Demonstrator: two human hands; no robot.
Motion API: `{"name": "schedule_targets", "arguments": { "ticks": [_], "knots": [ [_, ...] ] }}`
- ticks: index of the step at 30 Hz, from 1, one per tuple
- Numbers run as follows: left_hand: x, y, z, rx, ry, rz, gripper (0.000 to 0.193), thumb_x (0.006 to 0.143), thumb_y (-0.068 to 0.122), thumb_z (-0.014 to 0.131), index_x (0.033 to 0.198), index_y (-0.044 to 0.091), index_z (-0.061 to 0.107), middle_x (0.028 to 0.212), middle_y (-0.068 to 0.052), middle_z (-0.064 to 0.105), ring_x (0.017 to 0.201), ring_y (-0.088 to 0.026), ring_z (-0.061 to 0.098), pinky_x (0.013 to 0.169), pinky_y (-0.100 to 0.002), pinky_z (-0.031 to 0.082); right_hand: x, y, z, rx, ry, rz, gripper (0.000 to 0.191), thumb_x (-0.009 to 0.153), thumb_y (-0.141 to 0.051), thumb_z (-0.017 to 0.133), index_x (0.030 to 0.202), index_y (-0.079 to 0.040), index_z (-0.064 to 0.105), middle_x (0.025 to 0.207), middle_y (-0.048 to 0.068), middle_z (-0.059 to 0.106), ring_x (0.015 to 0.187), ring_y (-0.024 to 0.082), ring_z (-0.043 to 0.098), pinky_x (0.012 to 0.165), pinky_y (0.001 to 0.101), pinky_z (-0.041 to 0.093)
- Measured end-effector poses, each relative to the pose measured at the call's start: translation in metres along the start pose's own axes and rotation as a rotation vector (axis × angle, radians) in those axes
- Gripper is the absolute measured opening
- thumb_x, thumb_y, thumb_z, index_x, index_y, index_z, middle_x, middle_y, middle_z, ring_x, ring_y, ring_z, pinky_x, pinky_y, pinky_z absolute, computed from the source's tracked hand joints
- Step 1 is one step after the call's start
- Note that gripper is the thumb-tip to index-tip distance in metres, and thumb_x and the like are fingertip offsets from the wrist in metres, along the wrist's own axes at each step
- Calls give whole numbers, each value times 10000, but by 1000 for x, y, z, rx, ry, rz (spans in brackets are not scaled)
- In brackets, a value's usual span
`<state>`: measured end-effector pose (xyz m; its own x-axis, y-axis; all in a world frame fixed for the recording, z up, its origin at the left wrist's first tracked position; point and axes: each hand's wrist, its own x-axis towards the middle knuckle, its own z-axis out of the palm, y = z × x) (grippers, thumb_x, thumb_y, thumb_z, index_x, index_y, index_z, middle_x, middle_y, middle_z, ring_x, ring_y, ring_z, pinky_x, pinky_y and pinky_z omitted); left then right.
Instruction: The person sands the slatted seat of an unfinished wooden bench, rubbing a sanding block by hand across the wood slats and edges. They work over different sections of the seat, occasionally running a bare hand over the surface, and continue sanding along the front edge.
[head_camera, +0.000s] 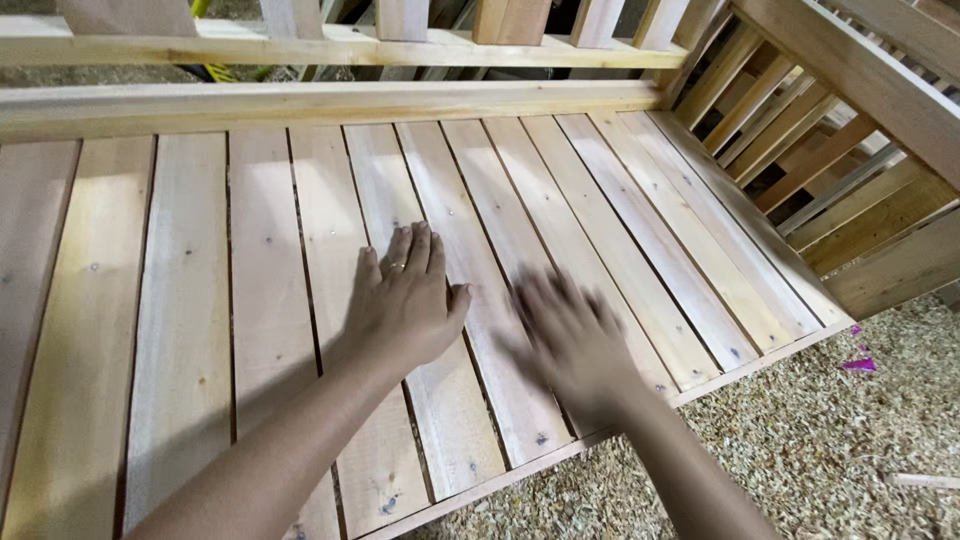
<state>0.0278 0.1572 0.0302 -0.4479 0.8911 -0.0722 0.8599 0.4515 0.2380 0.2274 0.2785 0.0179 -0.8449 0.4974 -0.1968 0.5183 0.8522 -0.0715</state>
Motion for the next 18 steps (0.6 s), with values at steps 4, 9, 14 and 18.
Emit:
{"name": "schedule_targets", "arguments": {
  "ticks": [4,9,14,18],
  "knots": [
    [1,-1,-1,5,11,-10,772,1005,509,345,1568,10,170,1667,-166,119,1544,-294,95,1221,-568,98,133,-3,-35,32,140,161,851,931,-711,221,1642,-263,86,1731,-42,41,1584,275,-14,1247,568,2],
    [5,-4,0,-16,30,-27,782,979,519,400,1577,58,196,1685,-94,139,1556,-243,107,1239,-528,100,128,6,-22,57,153,101,821,962,-681,186,1643,-244,48,1725,-47,19,1590,258,-44,1258,551,-39],
    [6,-8,6,-9,56,8,766,984,500,393,1571,45,205,1674,-115,147,1546,-258,109,1226,-528,104,-35,2,2,-117,37,-40,913,978,-750,168,1618,-127,-22,1731,57,-59,1555,276,-117,1202,548,-57],
    [7,-6,8,29,47,13,722,1002,467,363,1569,44,222,1666,-127,159,1541,-273,123,1230,-525,130,-122,8,31,-213,295,-185,842,957,-577,399,1617,-103,178,1691,73,131,1541,336,55,1184,581,75]
  ]
}}
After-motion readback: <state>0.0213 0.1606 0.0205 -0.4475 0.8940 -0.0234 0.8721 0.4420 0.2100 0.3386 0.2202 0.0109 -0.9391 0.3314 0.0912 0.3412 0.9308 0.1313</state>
